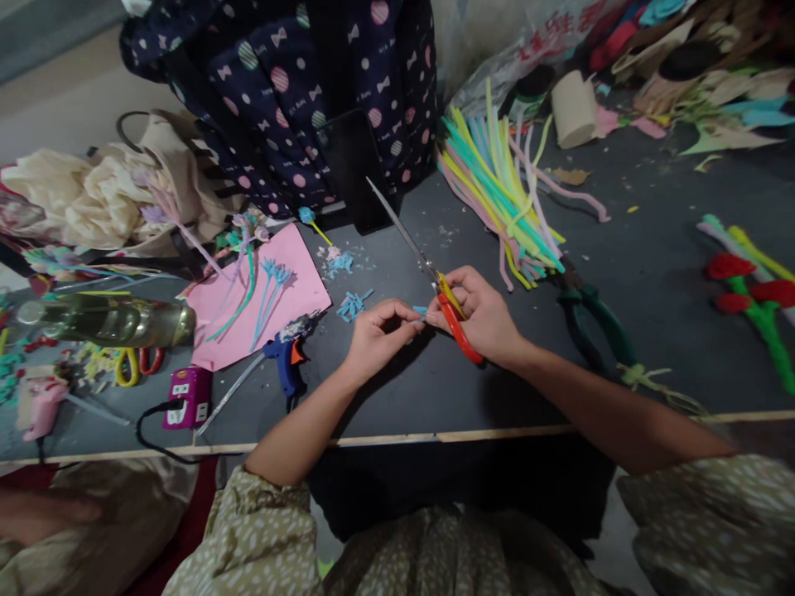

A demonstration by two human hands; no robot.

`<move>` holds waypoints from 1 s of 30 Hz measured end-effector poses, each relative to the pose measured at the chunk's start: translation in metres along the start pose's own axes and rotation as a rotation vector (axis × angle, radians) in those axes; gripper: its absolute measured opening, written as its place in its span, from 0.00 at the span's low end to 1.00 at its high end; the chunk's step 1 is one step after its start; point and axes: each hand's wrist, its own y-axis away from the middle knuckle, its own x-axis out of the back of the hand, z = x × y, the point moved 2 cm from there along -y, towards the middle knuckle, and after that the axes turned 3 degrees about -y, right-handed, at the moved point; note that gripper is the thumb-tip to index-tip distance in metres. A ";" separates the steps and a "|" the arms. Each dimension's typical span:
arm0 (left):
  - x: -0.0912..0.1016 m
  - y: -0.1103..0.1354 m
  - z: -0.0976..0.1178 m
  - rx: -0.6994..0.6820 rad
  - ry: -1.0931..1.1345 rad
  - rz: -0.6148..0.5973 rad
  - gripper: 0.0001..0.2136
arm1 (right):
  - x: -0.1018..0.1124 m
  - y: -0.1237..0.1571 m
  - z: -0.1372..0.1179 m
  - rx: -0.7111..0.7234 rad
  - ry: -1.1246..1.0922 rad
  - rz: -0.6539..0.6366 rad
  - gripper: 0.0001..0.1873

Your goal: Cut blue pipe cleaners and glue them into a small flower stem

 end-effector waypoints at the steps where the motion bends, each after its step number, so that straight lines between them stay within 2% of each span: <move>1: 0.001 -0.001 0.001 -0.010 -0.011 -0.011 0.06 | 0.000 0.000 0.000 -0.002 0.000 -0.008 0.28; 6: 0.005 -0.003 0.004 -0.070 -0.080 -0.051 0.06 | 0.001 0.000 0.000 -0.021 -0.003 -0.047 0.29; 11: 0.001 -0.004 -0.002 0.063 0.037 -0.074 0.10 | 0.003 -0.004 0.001 -0.002 0.009 -0.007 0.29; 14: -0.001 -0.003 -0.002 0.080 0.076 -0.101 0.13 | 0.006 -0.006 0.000 0.007 0.012 0.024 0.29; 21: 0.001 -0.001 0.004 0.032 -0.019 0.042 0.08 | 0.004 -0.006 -0.001 0.027 0.018 0.020 0.30; 30: -0.001 -0.001 0.001 0.050 -0.007 -0.020 0.10 | 0.003 -0.003 -0.002 -0.005 0.000 0.003 0.28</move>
